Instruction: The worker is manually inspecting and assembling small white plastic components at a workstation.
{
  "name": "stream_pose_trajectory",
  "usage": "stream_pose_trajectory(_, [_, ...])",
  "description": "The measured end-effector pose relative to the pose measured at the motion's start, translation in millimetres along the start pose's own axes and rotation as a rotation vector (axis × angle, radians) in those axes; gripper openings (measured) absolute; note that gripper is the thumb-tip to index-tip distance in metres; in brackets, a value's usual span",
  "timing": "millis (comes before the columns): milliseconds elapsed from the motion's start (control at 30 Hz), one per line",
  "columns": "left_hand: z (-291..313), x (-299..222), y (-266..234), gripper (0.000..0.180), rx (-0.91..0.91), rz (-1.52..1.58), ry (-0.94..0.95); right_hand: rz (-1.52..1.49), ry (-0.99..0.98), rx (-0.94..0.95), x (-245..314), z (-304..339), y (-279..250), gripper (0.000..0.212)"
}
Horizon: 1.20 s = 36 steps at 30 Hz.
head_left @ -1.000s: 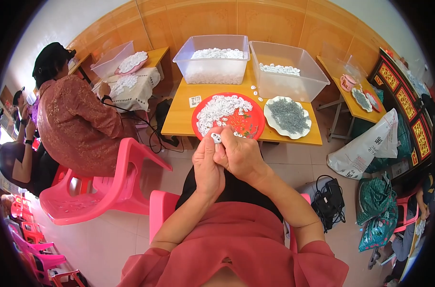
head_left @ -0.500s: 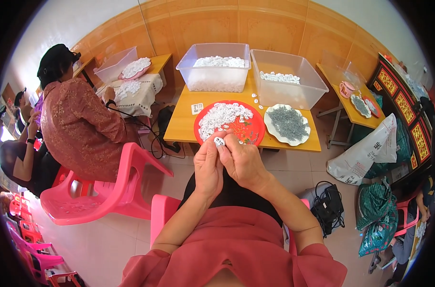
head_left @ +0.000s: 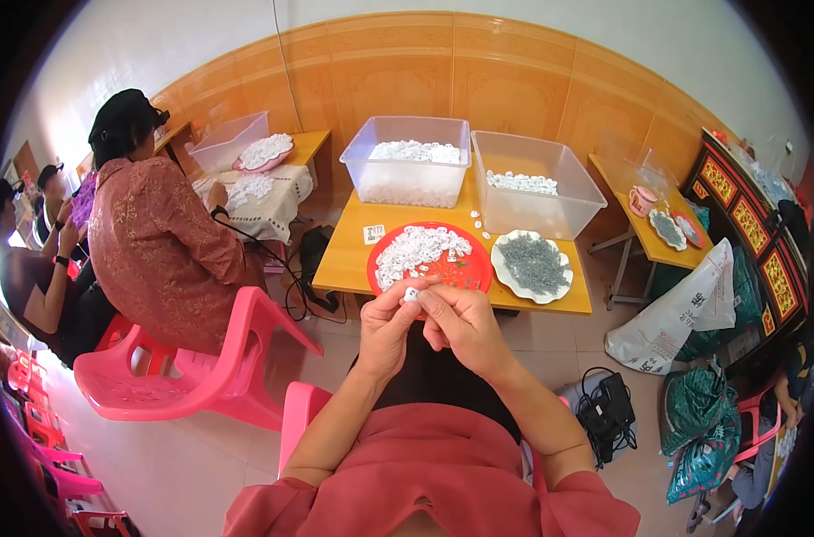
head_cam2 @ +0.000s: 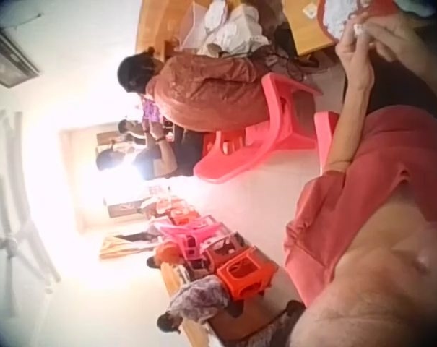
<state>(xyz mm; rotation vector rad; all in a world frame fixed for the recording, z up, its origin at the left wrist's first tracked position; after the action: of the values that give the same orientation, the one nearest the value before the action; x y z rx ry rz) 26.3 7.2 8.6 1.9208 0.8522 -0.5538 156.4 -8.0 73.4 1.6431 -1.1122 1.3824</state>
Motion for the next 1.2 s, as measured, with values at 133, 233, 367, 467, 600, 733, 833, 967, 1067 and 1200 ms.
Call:
stream_pose_trajectory(133, [-1.0,-4.7,2.9,0.029,-0.002,-0.015,-0.003,0.074,-0.002,0.016,5.6,-0.5,-4.9,0.034])
stream_pose_trajectory(233, [-7.4,-11.9,3.5,0.034,0.151,-0.112,0.086,0.068,0.056,0.066,17.4,1.0,-9.5,0.033])
stream_pose_trajectory(367, [-12.0,-35.0,1.3,0.058,0.132,0.024,0.059,0.188,0.128,0.479,44.7,5.5,-13.6,0.029])
stream_pose_trajectory(467, [-11.9,-35.0,-19.6,0.059,0.059,-0.092,0.016,0.059,0.033,0.255,44.5,-6.2,-38.5,0.036])
stream_pose_trajectory(600, [-14.0,-28.3,-21.0,0.047,0.026,-0.066,-0.016,0.052,-0.126,-0.423,56.8,-45.1,-80.3,0.053])
stream_pose_trajectory(733, [-15.1,-26.7,-24.2,0.039,-0.042,-0.082,-0.049,0.118,-0.209,-0.422,71.1,-4.8,-36.4,0.038])
stream_pose_trajectory(833, [-12.1,-28.2,-29.8,0.036,-0.119,-0.091,-0.053,0.281,-0.63,-0.211,104.3,42.6,-5.3,0.028])
stream_pose_trajectory(967, [-16.3,-21.2,-24.4,0.035,-0.121,-0.086,-0.056,0.314,-1.275,0.163,142.7,89.3,19.9,0.022])
stream_pose_trajectory(1067, [-18.1,-7.3,-24.3,0.034,-0.108,-0.093,-0.091,0.055,-1.75,0.384,135.5,79.5,22.4,0.03])
stream_pose_trajectory(1200, [-14.6,-2.9,-36.1,0.033,-0.131,-0.088,-0.09,-0.146,-2.287,0.343,104.4,106.3,23.7,0.029])
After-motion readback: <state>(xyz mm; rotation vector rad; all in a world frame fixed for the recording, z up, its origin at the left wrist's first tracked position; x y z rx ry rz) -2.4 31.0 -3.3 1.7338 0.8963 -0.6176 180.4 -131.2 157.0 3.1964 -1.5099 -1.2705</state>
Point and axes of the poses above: each hand's wrist, its own z-axis away from the middle knuckle, its own y-axis out of the palm, x = y × z, the point moved 5 cm from there along -z, towards the middle knuckle, and after that the axes turned 4 degrees about y, right-handed, at the moved point
